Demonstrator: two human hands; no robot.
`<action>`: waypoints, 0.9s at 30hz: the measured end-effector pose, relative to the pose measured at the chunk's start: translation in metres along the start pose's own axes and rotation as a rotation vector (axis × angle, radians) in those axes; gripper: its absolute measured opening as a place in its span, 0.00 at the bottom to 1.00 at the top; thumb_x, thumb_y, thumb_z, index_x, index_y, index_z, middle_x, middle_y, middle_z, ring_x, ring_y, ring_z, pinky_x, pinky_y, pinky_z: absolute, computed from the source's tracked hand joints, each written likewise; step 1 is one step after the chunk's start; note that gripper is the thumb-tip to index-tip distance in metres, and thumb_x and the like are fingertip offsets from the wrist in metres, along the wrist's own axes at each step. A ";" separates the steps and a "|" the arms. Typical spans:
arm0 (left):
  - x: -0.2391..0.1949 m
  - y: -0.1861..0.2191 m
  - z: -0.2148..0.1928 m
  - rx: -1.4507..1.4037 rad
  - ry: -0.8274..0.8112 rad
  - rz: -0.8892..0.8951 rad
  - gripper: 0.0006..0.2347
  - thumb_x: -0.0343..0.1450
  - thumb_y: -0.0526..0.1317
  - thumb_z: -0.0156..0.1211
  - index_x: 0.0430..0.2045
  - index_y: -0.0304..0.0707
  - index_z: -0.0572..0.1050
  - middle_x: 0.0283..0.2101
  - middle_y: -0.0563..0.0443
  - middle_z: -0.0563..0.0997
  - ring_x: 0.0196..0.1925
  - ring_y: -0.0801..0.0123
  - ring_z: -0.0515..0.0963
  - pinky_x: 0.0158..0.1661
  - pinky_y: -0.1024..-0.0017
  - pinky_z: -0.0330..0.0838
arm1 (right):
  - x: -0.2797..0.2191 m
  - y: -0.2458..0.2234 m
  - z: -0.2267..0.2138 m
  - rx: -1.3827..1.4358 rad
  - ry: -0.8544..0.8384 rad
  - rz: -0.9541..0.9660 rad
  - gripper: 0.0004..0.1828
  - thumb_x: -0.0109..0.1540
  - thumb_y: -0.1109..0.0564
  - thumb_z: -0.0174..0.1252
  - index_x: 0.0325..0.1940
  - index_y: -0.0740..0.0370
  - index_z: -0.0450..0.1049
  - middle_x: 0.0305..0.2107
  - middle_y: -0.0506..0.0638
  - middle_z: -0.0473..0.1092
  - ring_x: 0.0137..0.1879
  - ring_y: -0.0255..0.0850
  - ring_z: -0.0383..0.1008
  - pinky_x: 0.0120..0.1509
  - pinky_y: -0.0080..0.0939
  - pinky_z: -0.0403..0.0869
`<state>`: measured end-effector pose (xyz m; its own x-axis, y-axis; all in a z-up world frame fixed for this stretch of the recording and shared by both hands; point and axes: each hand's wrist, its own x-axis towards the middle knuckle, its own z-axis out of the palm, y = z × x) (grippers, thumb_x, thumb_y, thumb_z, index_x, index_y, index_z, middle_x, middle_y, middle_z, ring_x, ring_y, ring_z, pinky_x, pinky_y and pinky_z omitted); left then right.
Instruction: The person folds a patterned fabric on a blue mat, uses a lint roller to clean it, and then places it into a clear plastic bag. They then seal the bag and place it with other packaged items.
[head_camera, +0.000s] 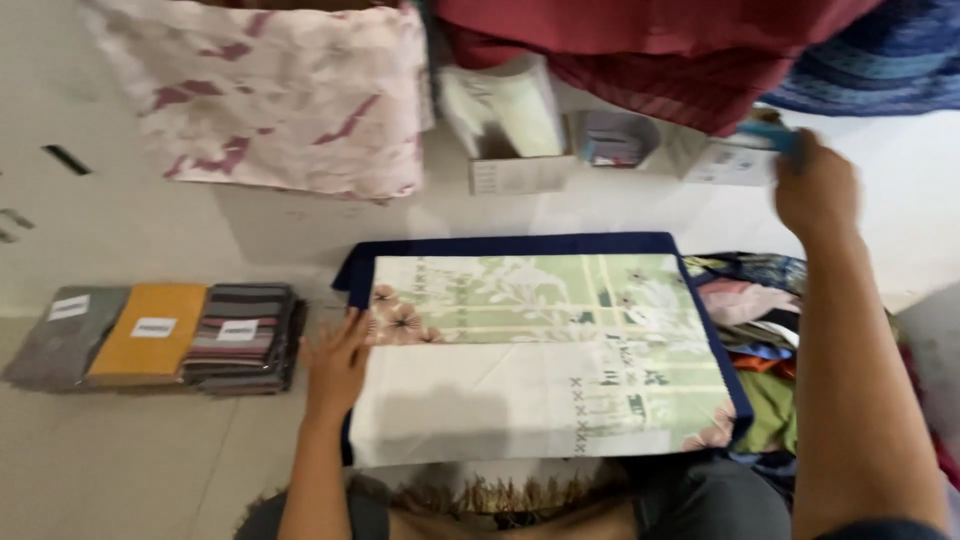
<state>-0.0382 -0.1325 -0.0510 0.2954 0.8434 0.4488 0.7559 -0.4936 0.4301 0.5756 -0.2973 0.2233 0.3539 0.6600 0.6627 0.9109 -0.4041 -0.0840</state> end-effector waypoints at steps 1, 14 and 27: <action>0.000 0.002 -0.006 0.005 0.008 -0.010 0.21 0.73 0.48 0.54 0.64 0.62 0.69 0.70 0.60 0.69 0.72 0.40 0.62 0.68 0.30 0.41 | -0.017 -0.016 -0.007 0.008 0.001 -0.011 0.14 0.70 0.59 0.57 0.57 0.69 0.72 0.38 0.73 0.75 0.39 0.74 0.73 0.39 0.67 0.70; 0.044 0.031 -0.013 -0.006 0.005 0.051 0.12 0.75 0.47 0.52 0.50 0.64 0.80 0.64 0.60 0.76 0.72 0.42 0.64 0.66 0.30 0.49 | -0.162 -0.203 0.092 0.897 -0.507 -0.388 0.21 0.64 0.63 0.53 0.62 0.55 0.74 0.39 0.58 0.76 0.46 0.58 0.78 0.50 0.57 0.75; 0.050 0.039 -0.013 0.117 -0.456 -0.036 0.24 0.78 0.49 0.32 0.73 0.61 0.53 0.77 0.65 0.54 0.79 0.51 0.46 0.70 0.32 0.37 | -0.109 -0.260 0.124 0.632 -0.712 -0.503 0.21 0.63 0.50 0.58 0.61 0.36 0.77 0.32 0.56 0.76 0.43 0.58 0.80 0.52 0.54 0.77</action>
<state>-0.0018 -0.1119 -0.0016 0.4745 0.8796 0.0343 0.8233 -0.4572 0.3363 0.3265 -0.1857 0.0809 -0.2357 0.9585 0.1601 0.8591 0.2826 -0.4267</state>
